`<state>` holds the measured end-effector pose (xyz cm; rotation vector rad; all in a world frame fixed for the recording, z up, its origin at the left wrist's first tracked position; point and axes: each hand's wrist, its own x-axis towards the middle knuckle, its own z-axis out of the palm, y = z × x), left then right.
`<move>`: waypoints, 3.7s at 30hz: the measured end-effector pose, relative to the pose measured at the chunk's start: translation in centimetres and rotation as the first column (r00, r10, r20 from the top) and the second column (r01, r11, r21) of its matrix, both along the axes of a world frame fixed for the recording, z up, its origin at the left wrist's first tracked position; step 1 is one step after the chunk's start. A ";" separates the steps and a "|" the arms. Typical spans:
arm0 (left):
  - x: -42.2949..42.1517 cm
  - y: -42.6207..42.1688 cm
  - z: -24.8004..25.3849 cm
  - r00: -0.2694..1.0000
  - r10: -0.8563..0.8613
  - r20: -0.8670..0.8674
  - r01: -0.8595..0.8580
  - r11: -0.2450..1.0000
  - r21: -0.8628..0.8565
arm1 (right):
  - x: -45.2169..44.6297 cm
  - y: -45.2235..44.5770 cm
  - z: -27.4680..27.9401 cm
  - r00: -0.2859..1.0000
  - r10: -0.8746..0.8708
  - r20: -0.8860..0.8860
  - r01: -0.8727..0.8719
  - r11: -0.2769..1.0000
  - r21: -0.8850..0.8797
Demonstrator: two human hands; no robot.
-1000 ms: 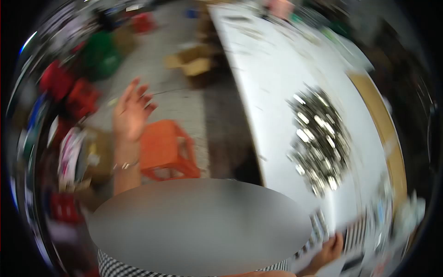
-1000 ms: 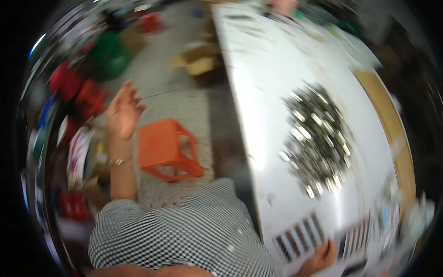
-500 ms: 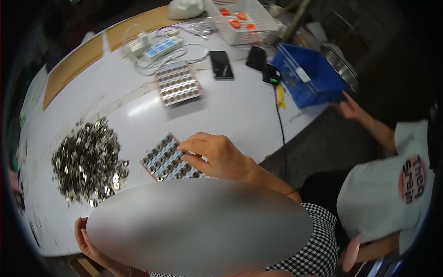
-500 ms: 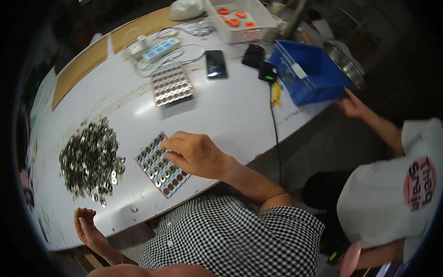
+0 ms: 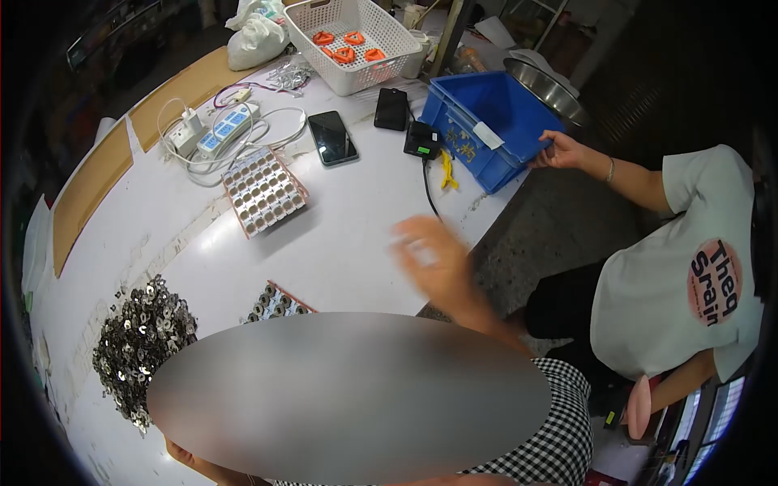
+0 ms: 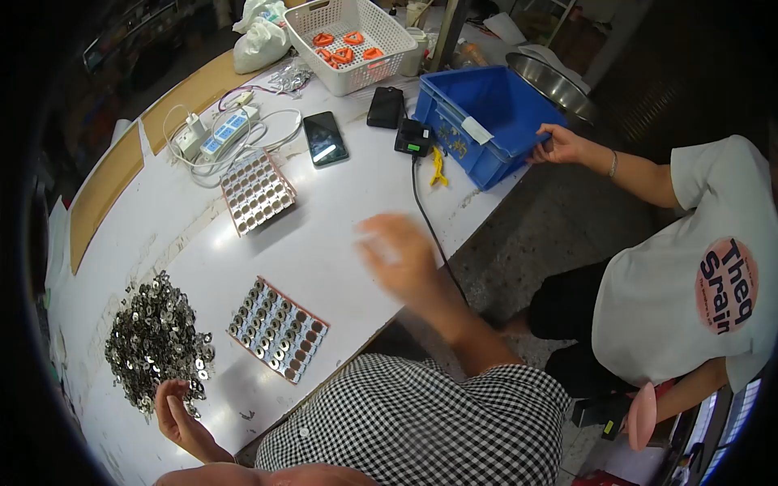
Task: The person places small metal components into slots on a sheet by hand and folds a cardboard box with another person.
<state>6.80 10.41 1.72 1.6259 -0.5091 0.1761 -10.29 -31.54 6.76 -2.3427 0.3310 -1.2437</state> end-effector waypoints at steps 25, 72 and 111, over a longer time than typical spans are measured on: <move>1.4 -0.8 0.4 0.998 -0.054 -0.012 0.055 0.997 0.055 | -10.7 -17.9 2.8 0.681 -0.585 -0.440 0.700 0.697 0.155; -5.7 -2.6 4.6 0.988 -0.070 0.139 0.016 0.934 0.357 | -2.7 -2.5 2.6 0.873 0.073 0.481 -0.292 0.871 0.396; -14.2 44.1 -13.7 -0.025 0.628 -0.778 -0.990 0.092 0.106 | 19.6 -3.1 -1.9 0.792 0.274 -0.545 -0.443 0.873 -0.205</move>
